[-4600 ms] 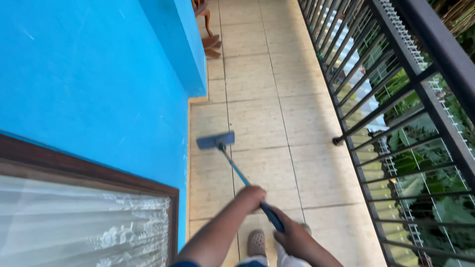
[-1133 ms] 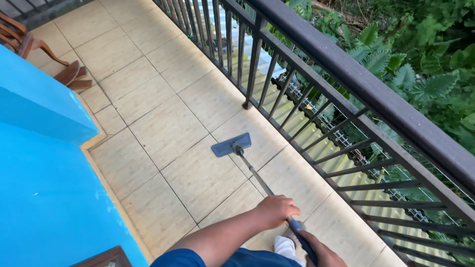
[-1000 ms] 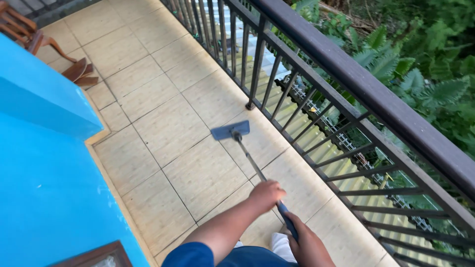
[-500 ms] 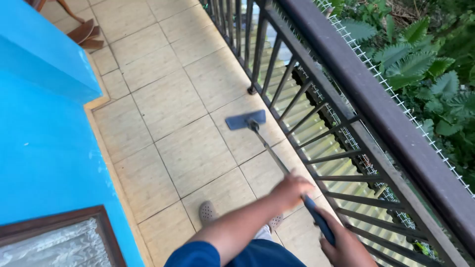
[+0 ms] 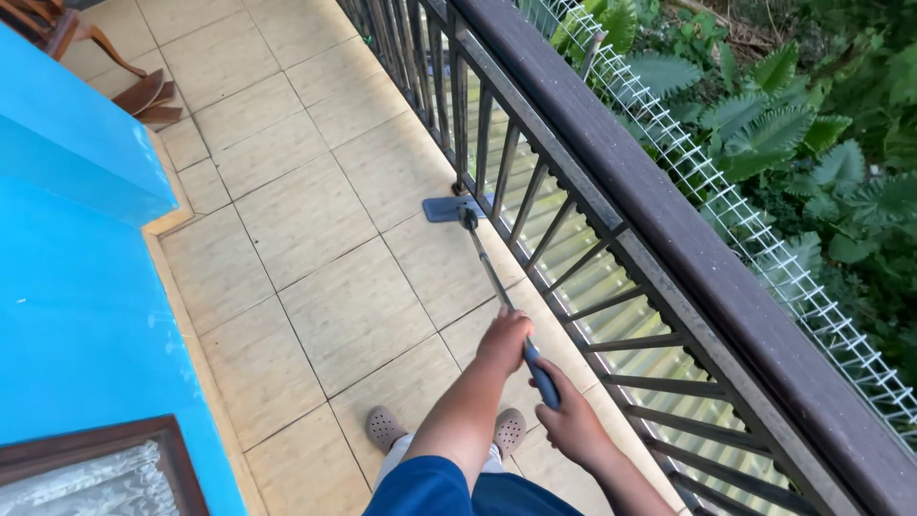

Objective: Mopping the balcony floor with a flat mop.

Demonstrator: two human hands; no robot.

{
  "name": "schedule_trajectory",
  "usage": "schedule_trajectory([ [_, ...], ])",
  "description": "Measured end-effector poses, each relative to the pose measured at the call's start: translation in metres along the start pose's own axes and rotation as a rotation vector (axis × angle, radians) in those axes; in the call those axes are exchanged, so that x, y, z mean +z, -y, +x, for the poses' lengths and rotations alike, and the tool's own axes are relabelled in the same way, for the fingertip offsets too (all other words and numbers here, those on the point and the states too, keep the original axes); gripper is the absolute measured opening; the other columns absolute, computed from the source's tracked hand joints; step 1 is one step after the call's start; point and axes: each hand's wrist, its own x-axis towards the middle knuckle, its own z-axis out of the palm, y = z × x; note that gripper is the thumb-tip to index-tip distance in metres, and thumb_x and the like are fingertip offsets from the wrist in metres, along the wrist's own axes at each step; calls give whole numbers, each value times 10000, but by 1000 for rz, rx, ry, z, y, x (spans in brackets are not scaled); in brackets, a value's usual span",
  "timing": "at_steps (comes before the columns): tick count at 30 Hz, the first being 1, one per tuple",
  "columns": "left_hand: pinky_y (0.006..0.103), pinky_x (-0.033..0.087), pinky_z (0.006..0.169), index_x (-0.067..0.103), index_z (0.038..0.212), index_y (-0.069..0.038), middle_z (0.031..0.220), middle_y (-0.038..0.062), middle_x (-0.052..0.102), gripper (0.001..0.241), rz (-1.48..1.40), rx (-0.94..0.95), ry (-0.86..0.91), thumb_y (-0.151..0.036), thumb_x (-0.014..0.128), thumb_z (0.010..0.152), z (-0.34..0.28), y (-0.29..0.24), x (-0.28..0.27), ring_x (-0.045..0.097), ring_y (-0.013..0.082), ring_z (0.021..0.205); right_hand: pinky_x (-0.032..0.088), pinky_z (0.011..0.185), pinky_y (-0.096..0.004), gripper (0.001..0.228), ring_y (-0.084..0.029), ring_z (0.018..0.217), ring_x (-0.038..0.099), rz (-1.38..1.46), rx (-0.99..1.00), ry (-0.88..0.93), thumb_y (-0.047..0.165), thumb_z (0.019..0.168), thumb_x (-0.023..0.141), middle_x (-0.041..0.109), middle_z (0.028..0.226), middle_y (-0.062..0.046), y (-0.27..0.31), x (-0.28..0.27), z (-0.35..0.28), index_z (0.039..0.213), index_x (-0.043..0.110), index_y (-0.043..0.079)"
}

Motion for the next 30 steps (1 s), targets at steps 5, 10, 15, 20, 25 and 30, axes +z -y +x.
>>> schedule_trajectory([
  [5,599,305,1168,677,962,-127,1188,115,670,147,117,188,-127,-266,642,928,-14,-6,-3,335,453,1484,454,377,-316,859,-207,473,537,-17,27,35,-3,775,486,690,1324,-58,29,-13,-33,1555,424,351],
  [10,496,486,851,742,857,-136,919,114,701,332,213,256,-203,-439,631,937,-81,-42,0,651,350,936,525,346,-302,870,-211,422,593,-135,44,104,-32,756,555,767,1313,-38,-16,-35,-52,1525,484,369],
  [15,474,535,761,700,1054,-107,1131,102,628,213,195,-10,169,-284,627,959,-149,-62,-15,531,332,1142,603,975,-311,996,-165,1407,669,-37,-151,532,401,742,905,546,1593,-36,-140,-58,-10,1576,376,270],
  [20,484,538,799,713,1014,-124,1120,107,643,144,196,-87,45,-164,646,893,-154,-10,-29,559,319,1158,530,666,-268,847,-166,911,648,-145,-66,270,-33,746,613,768,1371,-26,-10,22,-64,1517,540,312],
  [25,505,540,748,681,997,-125,1025,176,702,144,-149,-191,-278,-63,568,933,-156,51,-49,686,409,939,446,418,-304,743,-201,474,510,-110,-83,162,-33,789,548,773,1272,-107,52,87,-63,1467,580,269],
  [30,642,46,1247,569,1066,-209,1572,93,419,211,-68,-296,-289,-81,423,983,-176,86,-62,81,476,1573,497,398,-370,792,-279,454,556,-1,-42,145,-8,816,605,614,1290,-185,27,147,-10,1554,370,157],
])
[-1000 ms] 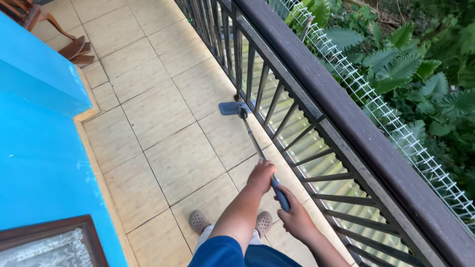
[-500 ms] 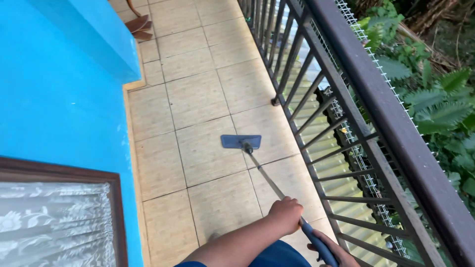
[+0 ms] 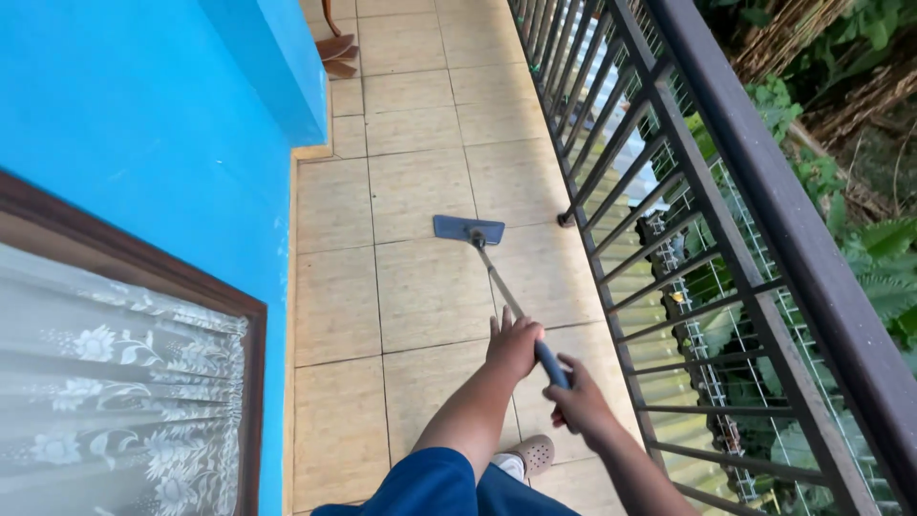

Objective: Mopping the balcony floor with a flat mop.

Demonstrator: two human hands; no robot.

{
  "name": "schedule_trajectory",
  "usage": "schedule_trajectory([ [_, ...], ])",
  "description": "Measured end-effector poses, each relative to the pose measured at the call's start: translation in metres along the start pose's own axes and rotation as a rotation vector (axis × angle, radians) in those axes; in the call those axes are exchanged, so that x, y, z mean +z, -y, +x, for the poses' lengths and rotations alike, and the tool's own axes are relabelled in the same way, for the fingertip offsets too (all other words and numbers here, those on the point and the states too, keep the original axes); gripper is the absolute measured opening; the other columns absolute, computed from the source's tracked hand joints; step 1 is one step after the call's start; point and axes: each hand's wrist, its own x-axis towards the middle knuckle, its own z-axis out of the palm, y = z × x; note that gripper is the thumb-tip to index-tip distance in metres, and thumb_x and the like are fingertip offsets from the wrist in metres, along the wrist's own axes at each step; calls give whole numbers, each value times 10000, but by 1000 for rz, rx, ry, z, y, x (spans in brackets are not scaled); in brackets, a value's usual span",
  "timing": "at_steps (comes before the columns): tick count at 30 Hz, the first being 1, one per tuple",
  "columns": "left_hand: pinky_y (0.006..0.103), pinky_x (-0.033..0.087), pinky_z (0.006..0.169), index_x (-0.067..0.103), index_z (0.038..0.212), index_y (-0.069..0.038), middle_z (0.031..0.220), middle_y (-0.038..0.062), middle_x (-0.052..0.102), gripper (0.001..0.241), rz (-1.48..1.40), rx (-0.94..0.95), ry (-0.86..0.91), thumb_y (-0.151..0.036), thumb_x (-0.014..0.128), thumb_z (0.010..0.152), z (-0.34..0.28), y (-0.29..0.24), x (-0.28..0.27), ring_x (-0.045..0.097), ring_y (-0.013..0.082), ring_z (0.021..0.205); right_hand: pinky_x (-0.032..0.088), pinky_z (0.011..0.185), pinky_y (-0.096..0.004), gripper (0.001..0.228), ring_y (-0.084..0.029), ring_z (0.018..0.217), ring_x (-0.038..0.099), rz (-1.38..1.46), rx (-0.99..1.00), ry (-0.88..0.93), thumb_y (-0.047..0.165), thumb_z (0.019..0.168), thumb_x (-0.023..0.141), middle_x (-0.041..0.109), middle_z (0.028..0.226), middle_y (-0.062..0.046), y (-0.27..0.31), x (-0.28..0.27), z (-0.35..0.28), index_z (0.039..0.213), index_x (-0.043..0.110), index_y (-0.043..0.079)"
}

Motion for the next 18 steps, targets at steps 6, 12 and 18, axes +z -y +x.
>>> schedule_trajectory([
  [6,742,18,1227,661,1175,-82,1290,194,631,289,337,288,125,-170,470,977,-81,-3,-14,292,483,1514,635,606,-303,744,-198,552,726,-438,-55,58,129,855,701,780,846,-134,-64,4,-49,1529,463,334],
  [12,638,285,1137,735,1104,-129,1132,109,734,340,316,347,266,-350,606,879,-168,-50,-11,632,384,1119,304,1253,-295,806,-117,1491,474,-582,-329,168,249,800,839,558,1579,24,-357,-125,81,1531,505,305],
  [18,531,547,708,625,942,-112,947,122,692,123,147,464,150,-190,634,847,-153,5,-1,676,379,962,623,787,-192,620,-61,695,803,-585,-155,-422,232,726,798,870,824,46,-89,16,-154,1290,732,482],
])
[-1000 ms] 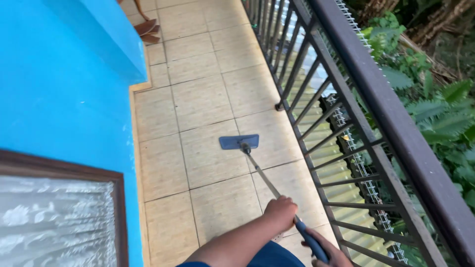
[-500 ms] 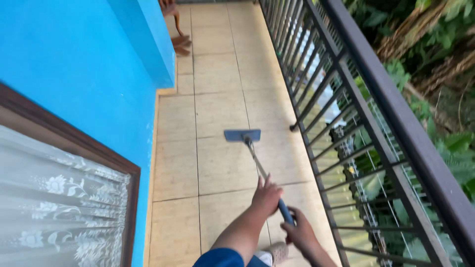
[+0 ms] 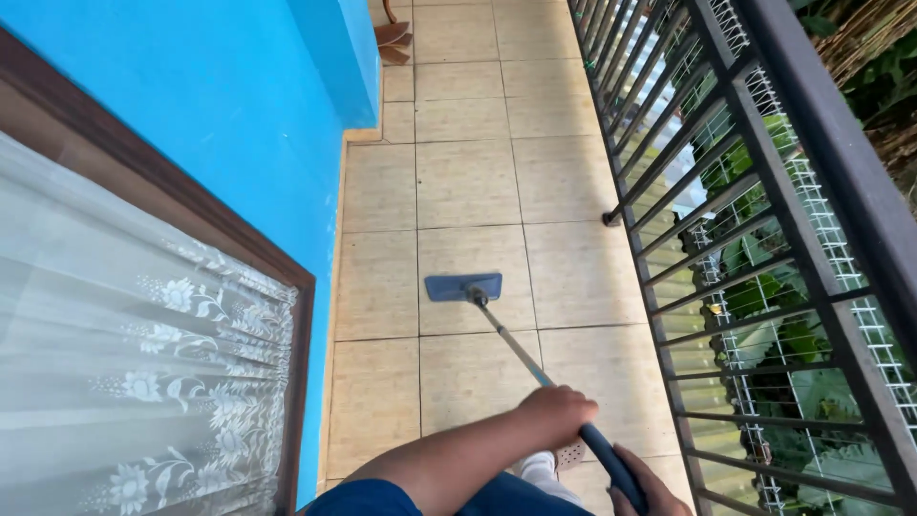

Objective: Mopping the balcony floor with a flat mop.

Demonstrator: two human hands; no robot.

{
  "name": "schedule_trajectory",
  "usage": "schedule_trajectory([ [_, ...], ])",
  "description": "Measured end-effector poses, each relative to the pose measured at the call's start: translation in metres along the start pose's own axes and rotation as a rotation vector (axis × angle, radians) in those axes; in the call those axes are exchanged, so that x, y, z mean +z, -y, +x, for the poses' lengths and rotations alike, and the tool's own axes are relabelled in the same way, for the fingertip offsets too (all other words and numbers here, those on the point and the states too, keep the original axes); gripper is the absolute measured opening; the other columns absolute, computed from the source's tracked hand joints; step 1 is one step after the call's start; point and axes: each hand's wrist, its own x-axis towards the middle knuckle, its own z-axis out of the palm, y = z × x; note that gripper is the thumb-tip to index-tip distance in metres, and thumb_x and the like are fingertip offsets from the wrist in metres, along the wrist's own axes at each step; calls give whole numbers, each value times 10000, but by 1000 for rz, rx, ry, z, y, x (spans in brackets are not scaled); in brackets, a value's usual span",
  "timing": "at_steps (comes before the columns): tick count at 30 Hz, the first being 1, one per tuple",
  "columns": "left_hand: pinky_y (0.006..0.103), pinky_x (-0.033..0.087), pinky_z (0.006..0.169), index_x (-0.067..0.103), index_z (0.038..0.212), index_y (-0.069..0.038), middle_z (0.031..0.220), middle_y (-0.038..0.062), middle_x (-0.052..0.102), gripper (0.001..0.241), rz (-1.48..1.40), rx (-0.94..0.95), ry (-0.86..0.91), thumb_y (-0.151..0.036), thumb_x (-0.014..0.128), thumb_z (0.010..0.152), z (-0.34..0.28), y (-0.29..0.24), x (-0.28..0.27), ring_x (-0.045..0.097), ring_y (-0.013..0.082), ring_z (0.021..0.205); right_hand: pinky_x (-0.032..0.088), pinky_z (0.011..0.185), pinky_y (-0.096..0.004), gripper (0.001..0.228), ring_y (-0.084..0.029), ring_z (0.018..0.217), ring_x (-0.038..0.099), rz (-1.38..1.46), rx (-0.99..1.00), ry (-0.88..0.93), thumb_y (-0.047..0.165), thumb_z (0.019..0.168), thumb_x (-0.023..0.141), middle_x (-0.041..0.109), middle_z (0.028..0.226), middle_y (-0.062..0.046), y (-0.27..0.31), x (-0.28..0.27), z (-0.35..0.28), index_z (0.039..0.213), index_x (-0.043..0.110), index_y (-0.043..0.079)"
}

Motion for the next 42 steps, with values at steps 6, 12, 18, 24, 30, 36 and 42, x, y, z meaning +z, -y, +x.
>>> schedule_trajectory([
  [6,477,558,797,701,897,-123,1060,130,670,146,17,-292,-31,-131,555,896,16,115,21,664,347,1005,552,907,-314,624,-155,1061,771,160,-219,334,175,833,653,757,1322,46,59,69,51,1437,575,312],
  [12,525,169,1272,636,1044,-191,1316,16,612,320,94,-616,118,30,459,895,-3,187,-25,398,254,1382,542,425,-368,662,-250,566,584,203,-187,554,166,878,575,706,1107,-111,159,101,58,1500,460,364],
  [18,487,302,1205,747,984,-135,1510,307,460,240,18,-558,85,-100,540,868,-33,140,-48,496,471,1357,541,371,-308,806,-199,437,584,321,-135,646,0,799,505,678,1279,-92,151,81,41,1546,404,286],
  [24,425,505,748,657,866,-203,890,47,636,184,-321,-116,-462,-54,691,763,-108,61,0,631,301,948,504,1025,-165,960,-70,1182,787,-53,-241,820,181,751,702,743,1398,89,76,41,20,1571,330,513],
  [30,502,473,1065,624,1095,-100,1164,123,666,385,-368,-157,-481,140,457,845,-108,75,-3,440,452,1463,502,1081,-207,902,-61,1301,740,142,-225,681,82,732,635,806,1335,-1,86,64,14,1553,421,388],
  [36,412,512,841,675,819,-238,1094,71,651,121,-283,-454,-422,-120,655,813,-95,195,8,643,285,1166,484,1084,-309,868,-160,1370,638,180,-451,672,37,755,542,680,1417,-110,136,158,46,1570,365,276],
  [42,364,466,992,724,1004,-243,1370,-6,611,266,-119,-670,-114,-69,593,850,-119,260,-63,525,223,1357,620,537,-356,866,-309,934,695,250,-199,817,51,866,456,513,1456,-155,255,166,22,1639,191,338],
])
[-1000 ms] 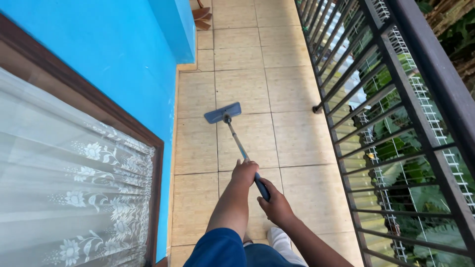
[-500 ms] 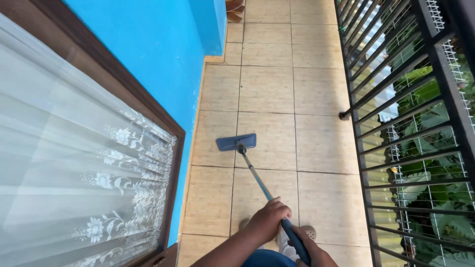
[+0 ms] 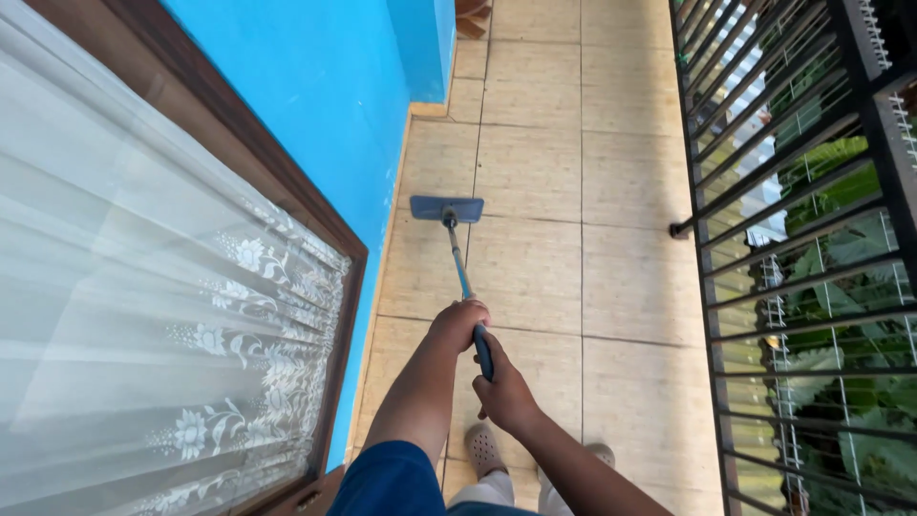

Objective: Mopping the balcony floor with a flat mop.

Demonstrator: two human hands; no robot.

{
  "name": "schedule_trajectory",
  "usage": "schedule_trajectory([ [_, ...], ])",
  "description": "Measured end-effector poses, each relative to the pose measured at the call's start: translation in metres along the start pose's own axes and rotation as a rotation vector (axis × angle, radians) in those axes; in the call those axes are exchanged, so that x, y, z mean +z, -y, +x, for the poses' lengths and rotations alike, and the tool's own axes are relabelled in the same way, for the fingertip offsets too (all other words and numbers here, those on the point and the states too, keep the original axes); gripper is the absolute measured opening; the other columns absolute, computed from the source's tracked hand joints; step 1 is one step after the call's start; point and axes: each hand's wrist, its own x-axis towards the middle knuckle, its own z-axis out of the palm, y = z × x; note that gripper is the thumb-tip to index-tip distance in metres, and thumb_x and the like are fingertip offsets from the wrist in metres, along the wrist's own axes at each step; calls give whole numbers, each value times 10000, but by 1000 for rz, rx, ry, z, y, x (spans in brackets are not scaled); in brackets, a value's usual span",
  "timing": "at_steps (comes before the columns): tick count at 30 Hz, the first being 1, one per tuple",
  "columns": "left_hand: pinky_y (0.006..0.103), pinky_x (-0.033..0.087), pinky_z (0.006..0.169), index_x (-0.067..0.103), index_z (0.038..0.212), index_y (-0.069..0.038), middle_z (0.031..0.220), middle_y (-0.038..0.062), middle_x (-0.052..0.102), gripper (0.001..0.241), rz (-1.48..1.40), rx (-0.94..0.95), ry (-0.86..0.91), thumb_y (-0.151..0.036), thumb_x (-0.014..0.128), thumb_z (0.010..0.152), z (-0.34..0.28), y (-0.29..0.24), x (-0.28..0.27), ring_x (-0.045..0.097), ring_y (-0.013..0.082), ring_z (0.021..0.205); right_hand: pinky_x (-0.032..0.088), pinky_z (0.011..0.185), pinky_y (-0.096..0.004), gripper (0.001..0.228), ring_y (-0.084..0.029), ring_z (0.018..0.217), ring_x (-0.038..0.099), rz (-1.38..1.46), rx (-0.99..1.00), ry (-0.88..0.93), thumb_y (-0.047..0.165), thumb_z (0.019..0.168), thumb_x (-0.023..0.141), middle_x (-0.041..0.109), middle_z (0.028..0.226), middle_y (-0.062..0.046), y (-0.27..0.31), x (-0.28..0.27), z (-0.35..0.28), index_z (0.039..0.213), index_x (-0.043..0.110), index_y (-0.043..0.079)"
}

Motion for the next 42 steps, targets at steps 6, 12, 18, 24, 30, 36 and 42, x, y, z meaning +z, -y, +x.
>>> schedule_trajectory([
  [6,440,587,814,763,959,-94,1057,172,749,220,146,-75,120,-128,589,828,-32,-64,-20,735,388,977,634,436,-335,867,-308,864,793,22,-70,29,7,839,495,569,1463,-201,-29,-28,-30,1612,235,300],
  [12,421,445,1086,714,1013,-132,1183,51,718,236,-354,204,-188,41,617,885,-100,-65,65,425,391,1471,570,940,-244,920,-61,1201,756,-429,94,19,156,775,552,727,1366,157,-65,-26,-82,1565,249,516],
  [18,460,403,1109,738,1155,-193,1508,148,529,293,-190,92,-48,-69,602,927,-63,-39,50,268,335,1564,529,1004,-355,918,-307,1168,708,-243,-269,-73,-20,739,506,685,1302,-166,-104,-1,-24,1596,306,242],
  [24,419,489,938,749,881,-204,1169,47,649,184,56,119,-126,-75,622,854,6,22,20,631,274,1110,535,878,-434,831,-336,1129,675,-237,-207,-110,-17,810,461,640,1310,-144,-29,19,22,1595,290,196],
  [30,399,556,702,760,785,-147,857,120,762,128,123,-54,173,-89,674,709,-43,-50,-44,736,308,784,569,490,-353,838,-256,630,661,-128,19,48,46,872,432,569,1425,-179,-2,-7,-26,1612,208,367],
  [36,517,536,871,726,900,-70,1066,215,695,184,-113,214,0,-230,671,973,-140,-114,55,465,457,1418,325,1156,-261,994,-159,1321,671,-260,-312,218,256,819,814,658,1376,-100,-248,-58,-40,1615,220,274],
  [42,580,175,1279,686,1055,-70,1083,123,701,328,-370,519,-549,60,528,799,-96,-90,125,654,330,1090,630,823,-168,768,-16,843,852,-370,149,-217,211,775,511,808,1191,238,-97,-35,-109,1444,476,588],
])
